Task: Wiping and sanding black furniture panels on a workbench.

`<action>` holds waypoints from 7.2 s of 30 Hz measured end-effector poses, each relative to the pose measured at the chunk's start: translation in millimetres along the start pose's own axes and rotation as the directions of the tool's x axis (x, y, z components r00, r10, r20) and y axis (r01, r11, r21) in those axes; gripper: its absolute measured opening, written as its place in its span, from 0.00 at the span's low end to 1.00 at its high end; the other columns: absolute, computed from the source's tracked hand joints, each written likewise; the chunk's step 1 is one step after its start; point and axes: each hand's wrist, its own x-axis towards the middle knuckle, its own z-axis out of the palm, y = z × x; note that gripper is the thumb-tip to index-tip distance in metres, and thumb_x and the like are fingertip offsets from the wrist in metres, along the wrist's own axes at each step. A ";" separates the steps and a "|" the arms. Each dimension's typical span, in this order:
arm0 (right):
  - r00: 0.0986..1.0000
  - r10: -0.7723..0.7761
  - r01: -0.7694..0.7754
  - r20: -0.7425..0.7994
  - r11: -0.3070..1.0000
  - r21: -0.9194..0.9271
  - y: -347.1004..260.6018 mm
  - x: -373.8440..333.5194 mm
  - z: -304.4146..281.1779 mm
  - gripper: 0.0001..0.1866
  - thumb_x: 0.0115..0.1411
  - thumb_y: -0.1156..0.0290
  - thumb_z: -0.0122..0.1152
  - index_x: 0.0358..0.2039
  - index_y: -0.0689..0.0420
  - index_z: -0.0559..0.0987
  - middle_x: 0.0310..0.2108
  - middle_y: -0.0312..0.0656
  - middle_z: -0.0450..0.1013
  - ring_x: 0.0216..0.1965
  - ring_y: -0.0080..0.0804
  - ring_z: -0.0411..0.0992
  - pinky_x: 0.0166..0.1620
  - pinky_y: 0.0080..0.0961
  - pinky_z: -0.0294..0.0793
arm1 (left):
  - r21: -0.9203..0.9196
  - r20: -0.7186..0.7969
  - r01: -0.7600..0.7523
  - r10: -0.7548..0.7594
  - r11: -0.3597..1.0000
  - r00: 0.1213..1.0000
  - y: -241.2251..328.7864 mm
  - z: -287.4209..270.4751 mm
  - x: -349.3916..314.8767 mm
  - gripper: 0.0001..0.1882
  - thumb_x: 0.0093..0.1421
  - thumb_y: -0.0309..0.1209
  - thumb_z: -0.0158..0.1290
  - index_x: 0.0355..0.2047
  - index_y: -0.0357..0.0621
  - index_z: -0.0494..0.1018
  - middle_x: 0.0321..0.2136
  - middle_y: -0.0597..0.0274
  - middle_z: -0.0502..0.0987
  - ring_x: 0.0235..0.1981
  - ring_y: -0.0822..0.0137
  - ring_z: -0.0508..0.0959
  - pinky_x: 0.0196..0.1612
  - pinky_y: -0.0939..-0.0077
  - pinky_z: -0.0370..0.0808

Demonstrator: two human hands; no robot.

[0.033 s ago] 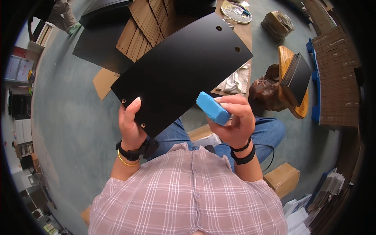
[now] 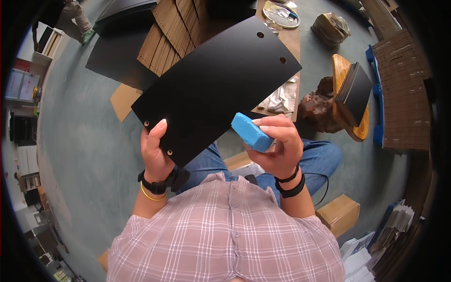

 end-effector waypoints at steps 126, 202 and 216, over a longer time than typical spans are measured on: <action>0.558 0.792 -0.037 0.248 -0.275 0.961 108.1 -29.0 2.8 0.13 0.63 0.60 0.54 0.37 0.57 0.76 0.33 0.39 0.74 0.33 0.23 0.70 0.36 0.18 0.72 | -0.183 0.119 0.172 -0.151 0.968 0.981 -2.7 -13.8 -0.5 0.15 0.64 0.31 0.45 0.49 0.39 0.66 0.41 0.60 0.76 0.40 0.68 0.78 0.43 0.74 0.77; 0.712 0.569 -0.438 0.412 -0.099 0.894 141.9 1.2 31.2 0.33 0.67 0.49 0.33 0.61 0.63 0.57 0.61 0.53 0.56 0.62 0.40 0.56 0.62 0.35 0.59 | -0.469 0.469 0.738 -0.571 0.485 0.674 -81.0 -27.2 46.9 0.17 0.63 0.33 0.41 0.46 0.34 0.70 0.42 0.51 0.77 0.42 0.59 0.78 0.50 0.68 0.73; 0.951 -0.074 -0.276 0.299 0.232 0.933 115.2 -6.0 17.7 0.19 0.63 0.53 0.47 0.31 0.57 0.76 0.32 0.43 0.74 0.45 0.40 0.69 0.62 0.44 0.53 | -0.462 0.721 0.881 -0.533 0.106 0.442 -91.7 -11.6 1.9 0.22 0.63 0.33 0.38 0.51 0.30 0.66 0.48 0.44 0.73 0.49 0.51 0.74 0.57 0.59 0.67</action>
